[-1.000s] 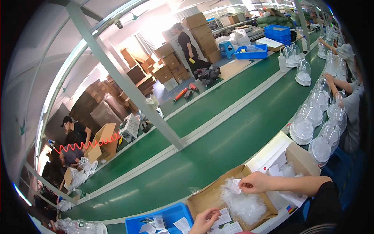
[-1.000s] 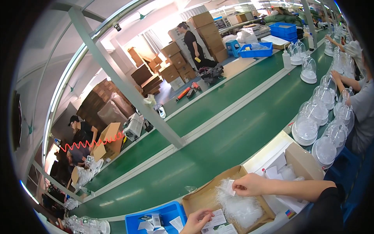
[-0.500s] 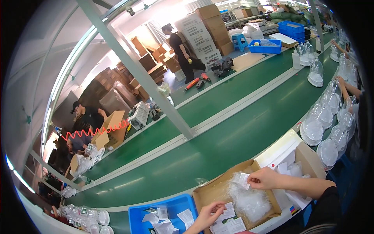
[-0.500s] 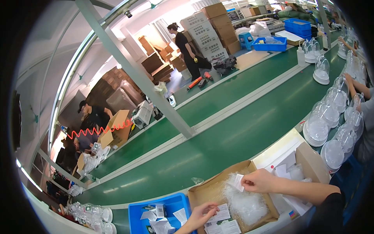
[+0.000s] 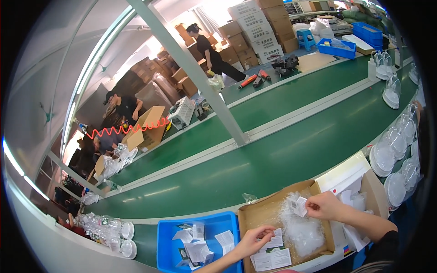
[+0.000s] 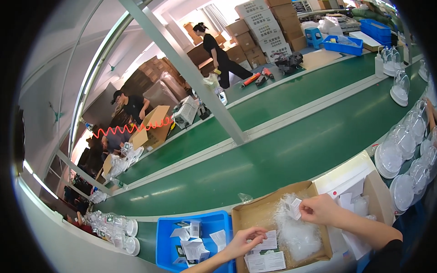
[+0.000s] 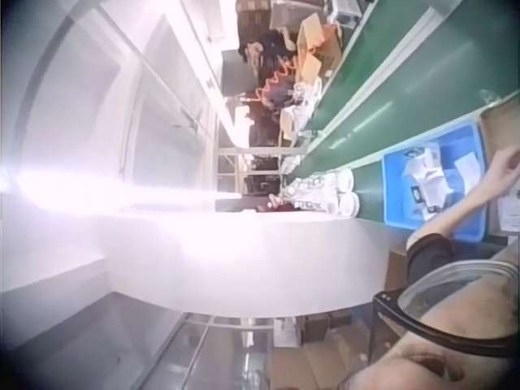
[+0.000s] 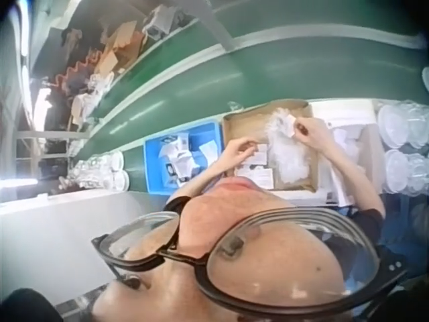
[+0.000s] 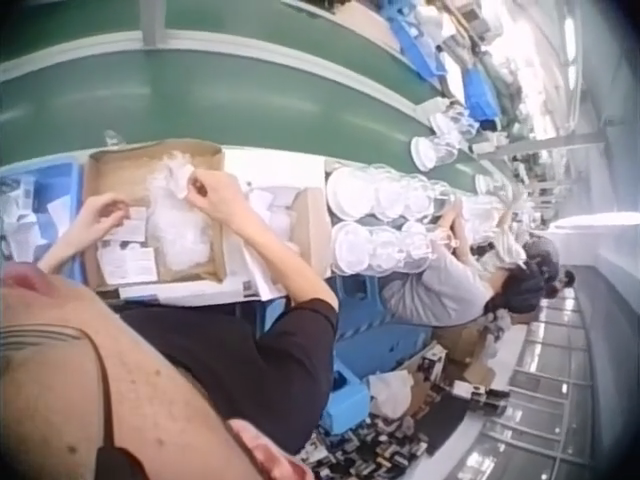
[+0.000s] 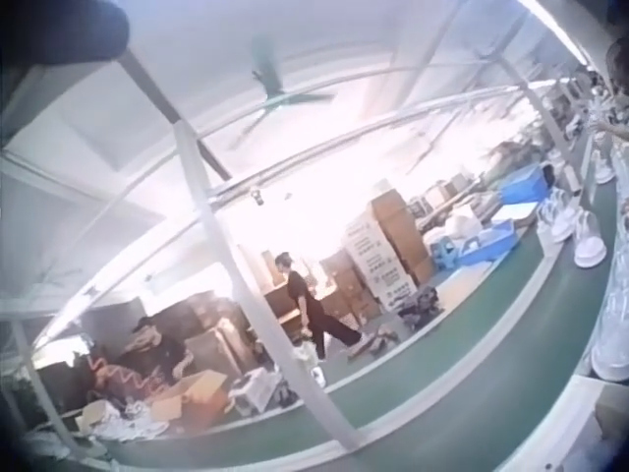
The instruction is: Assemble small circuit board components into plastic domes and package them into cardboard boxes on a factory production line.
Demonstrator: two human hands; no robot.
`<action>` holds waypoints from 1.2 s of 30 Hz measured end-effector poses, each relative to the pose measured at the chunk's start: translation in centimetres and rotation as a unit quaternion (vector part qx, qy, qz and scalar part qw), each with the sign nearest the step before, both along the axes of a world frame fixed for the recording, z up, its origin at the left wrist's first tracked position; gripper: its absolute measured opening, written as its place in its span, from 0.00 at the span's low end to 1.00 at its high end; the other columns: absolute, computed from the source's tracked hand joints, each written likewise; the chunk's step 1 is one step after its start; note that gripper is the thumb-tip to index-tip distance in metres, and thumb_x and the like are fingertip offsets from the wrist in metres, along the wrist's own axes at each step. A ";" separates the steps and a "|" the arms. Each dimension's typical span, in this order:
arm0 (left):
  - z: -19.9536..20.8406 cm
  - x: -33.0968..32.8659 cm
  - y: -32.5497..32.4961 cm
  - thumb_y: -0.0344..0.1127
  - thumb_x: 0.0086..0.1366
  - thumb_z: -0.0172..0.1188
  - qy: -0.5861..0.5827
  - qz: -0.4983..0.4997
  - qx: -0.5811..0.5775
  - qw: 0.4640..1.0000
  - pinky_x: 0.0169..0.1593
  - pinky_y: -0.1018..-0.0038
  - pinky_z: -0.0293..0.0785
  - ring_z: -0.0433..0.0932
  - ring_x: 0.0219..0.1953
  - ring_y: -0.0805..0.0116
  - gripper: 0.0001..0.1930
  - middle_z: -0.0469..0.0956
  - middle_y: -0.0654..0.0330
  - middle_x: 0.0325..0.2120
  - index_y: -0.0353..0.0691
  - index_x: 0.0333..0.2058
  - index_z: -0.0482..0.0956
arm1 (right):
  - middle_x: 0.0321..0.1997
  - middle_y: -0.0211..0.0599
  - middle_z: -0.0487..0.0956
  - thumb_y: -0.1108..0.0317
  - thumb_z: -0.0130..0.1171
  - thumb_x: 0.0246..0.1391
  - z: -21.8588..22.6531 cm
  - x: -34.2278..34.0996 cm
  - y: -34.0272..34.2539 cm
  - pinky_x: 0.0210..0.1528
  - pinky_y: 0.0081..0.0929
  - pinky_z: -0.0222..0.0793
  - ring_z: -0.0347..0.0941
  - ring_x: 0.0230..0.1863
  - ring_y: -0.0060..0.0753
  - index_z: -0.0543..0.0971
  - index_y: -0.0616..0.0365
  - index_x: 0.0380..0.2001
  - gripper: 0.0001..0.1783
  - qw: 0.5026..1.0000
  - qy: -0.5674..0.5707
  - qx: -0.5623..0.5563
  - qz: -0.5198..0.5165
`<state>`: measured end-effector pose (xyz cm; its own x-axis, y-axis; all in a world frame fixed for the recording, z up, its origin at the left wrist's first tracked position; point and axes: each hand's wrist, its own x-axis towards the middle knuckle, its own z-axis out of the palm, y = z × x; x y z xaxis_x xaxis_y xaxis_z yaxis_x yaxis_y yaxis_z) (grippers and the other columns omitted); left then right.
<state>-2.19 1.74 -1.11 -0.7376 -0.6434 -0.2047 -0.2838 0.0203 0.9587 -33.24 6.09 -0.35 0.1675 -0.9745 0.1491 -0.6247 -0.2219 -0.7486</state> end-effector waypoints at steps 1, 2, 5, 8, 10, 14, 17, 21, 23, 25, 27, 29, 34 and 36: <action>0.1 -0.1 0.0 0.29 0.67 0.54 -0.001 0.005 0.001 1.000 0.43 0.78 0.76 0.78 0.38 0.76 0.14 0.80 0.59 0.37 0.33 0.50 0.72 | 0.21 0.33 0.79 0.65 0.63 0.44 0.1 0.0 0.0 0.29 0.25 0.73 0.78 0.24 0.30 0.78 0.54 0.24 0.06 1.000 -0.001 0.001 0.005; 0.3 -0.1 -0.1 0.29 0.68 0.54 -0.006 -0.001 -0.006 1.000 0.44 0.78 0.75 0.78 0.38 0.75 0.14 0.79 0.59 0.37 0.33 0.50 0.72 | 0.20 0.34 0.79 0.65 0.63 0.43 0.3 0.0 0.0 0.28 0.26 0.73 0.78 0.23 0.31 0.78 0.54 0.24 0.06 1.000 -0.006 -0.002 -0.004; 0.7 -0.2 -0.1 0.30 0.68 0.54 -0.014 -0.006 -0.009 1.000 0.44 0.78 0.75 0.78 0.38 0.75 0.13 0.79 0.59 0.37 0.33 0.50 0.73 | 0.18 0.35 0.77 0.66 0.62 0.41 -0.3 -0.1 0.1 0.26 0.28 0.72 0.76 0.21 0.35 0.77 0.55 0.22 0.06 1.000 -0.004 -0.016 -0.012; 0.3 -0.2 0.0 0.30 0.68 0.54 -0.011 -0.005 -0.003 1.000 0.44 0.78 0.75 0.78 0.38 0.75 0.13 0.79 0.59 0.37 0.33 0.50 0.72 | 0.17 0.37 0.76 0.67 0.60 0.39 -0.3 -0.2 0.0 0.24 0.30 0.71 0.75 0.19 0.39 0.75 0.55 0.20 0.05 1.000 0.005 -0.027 -0.009; 0.2 -0.2 0.1 0.30 0.68 0.54 -0.005 -0.001 0.001 1.000 0.44 0.78 0.75 0.78 0.38 0.75 0.13 0.79 0.59 0.37 0.32 0.50 0.72 | 0.16 0.39 0.75 0.68 0.58 0.38 -0.2 -0.3 0.0 0.23 0.31 0.70 0.74 0.18 0.41 0.74 0.56 0.20 0.05 1.000 0.008 -0.023 -0.004; 0.4 -0.1 -0.2 0.29 0.67 0.54 -0.007 -0.013 0.004 1.000 0.45 0.78 0.75 0.78 0.40 0.74 0.14 0.79 0.58 0.38 0.33 0.50 0.72 | 0.15 0.42 0.73 0.71 0.54 0.38 -0.1 -0.2 0.0 0.22 0.34 0.68 0.71 0.17 0.45 0.72 0.56 0.19 0.02 0.999 -0.014 -0.029 -0.003; 0.4 -0.2 0.0 0.28 0.67 0.54 0.011 -0.008 -0.014 1.000 0.43 0.78 0.75 0.78 0.38 0.74 0.14 0.79 0.57 0.36 0.34 0.50 0.73 | 0.14 0.42 0.72 0.71 0.53 0.38 -0.1 -0.4 0.0 0.21 0.34 0.67 0.70 0.16 0.46 0.71 0.56 0.18 0.02 0.999 -0.024 -0.039 0.012; 0.3 -0.2 -0.1 0.28 0.67 0.54 0.021 -0.004 -0.017 1.000 0.42 0.77 0.75 0.79 0.36 0.74 0.13 0.80 0.57 0.35 0.34 0.50 0.73 | 0.12 0.41 0.70 0.72 0.53 0.38 -0.4 -0.5 -0.3 0.18 0.32 0.65 0.69 0.14 0.43 0.70 0.56 0.15 0.04 0.998 -0.026 -0.055 0.014; 0.1 -0.2 -0.2 0.28 0.66 0.54 0.022 -0.004 -0.017 1.000 0.42 0.77 0.76 0.79 0.37 0.74 0.13 0.80 0.56 0.35 0.34 0.50 0.73 | 0.12 0.40 0.70 0.73 0.53 0.38 -0.3 -0.5 -0.2 0.18 0.30 0.64 0.69 0.13 0.42 0.70 0.56 0.14 0.04 0.998 -0.031 -0.056 0.016; 0.1 -0.1 -0.1 0.28 0.66 0.54 0.021 -0.004 -0.015 1.000 0.42 0.77 0.76 0.79 0.37 0.73 0.14 0.80 0.56 0.35 0.34 0.50 0.73 | 0.12 0.39 0.70 0.73 0.53 0.37 -0.4 -0.5 0.0 0.17 0.29 0.64 0.69 0.12 0.40 0.70 0.56 0.14 0.05 0.998 -0.037 -0.055 0.019; 0.2 -0.1 -0.3 0.27 0.67 0.53 0.007 -0.023 -0.009 1.000 0.45 0.78 0.75 0.78 0.40 0.75 0.15 0.79 0.58 0.37 0.34 0.51 0.72 | 0.12 0.38 0.71 0.74 0.54 0.37 -0.4 -0.6 0.0 0.17 0.26 0.64 0.70 0.13 0.35 0.72 0.57 0.14 0.04 0.997 -0.038 -0.068 0.018; 0.0 -0.1 -0.2 0.27 0.67 0.53 0.008 -0.020 -0.010 1.000 0.44 0.78 0.75 0.78 0.40 0.75 0.15 0.79 0.58 0.37 0.34 0.51 0.72 | 0.13 0.37 0.72 0.74 0.55 0.38 -0.2 -0.4 0.1 0.18 0.25 0.65 0.70 0.13 0.33 0.73 0.57 0.15 0.04 0.997 -0.049 -0.060 0.009; 0.1 -0.2 -0.3 0.26 0.66 0.53 0.011 -0.020 -0.009 1.000 0.44 0.78 0.75 0.77 0.40 0.75 0.15 0.79 0.59 0.37 0.35 0.51 0.72 | 0.13 0.34 0.75 0.74 0.56 0.40 -0.2 -0.3 0.1 0.18 0.22 0.66 0.72 0.14 0.25 0.75 0.59 0.16 0.04 0.996 -0.070 -0.056 -0.003; 0.1 -0.2 -0.2 0.26 0.66 0.53 0.004 -0.021 -0.007 1.000 0.44 0.79 0.74 0.77 0.40 0.75 0.14 0.79 0.59 0.37 0.35 0.51 0.72 | 0.16 0.36 0.76 0.74 0.60 0.40 0.1 0.0 0.3 0.19 0.22 0.68 0.72 0.15 0.29 0.77 0.58 0.18 0.02 0.996 -0.079 -0.050 -0.010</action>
<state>-2.37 1.58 -0.99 -0.7657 -0.6147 -0.1895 -0.2745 0.0458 0.9605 -33.27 6.38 -0.28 0.1149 -0.9564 0.2687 -0.5067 -0.2891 -0.8122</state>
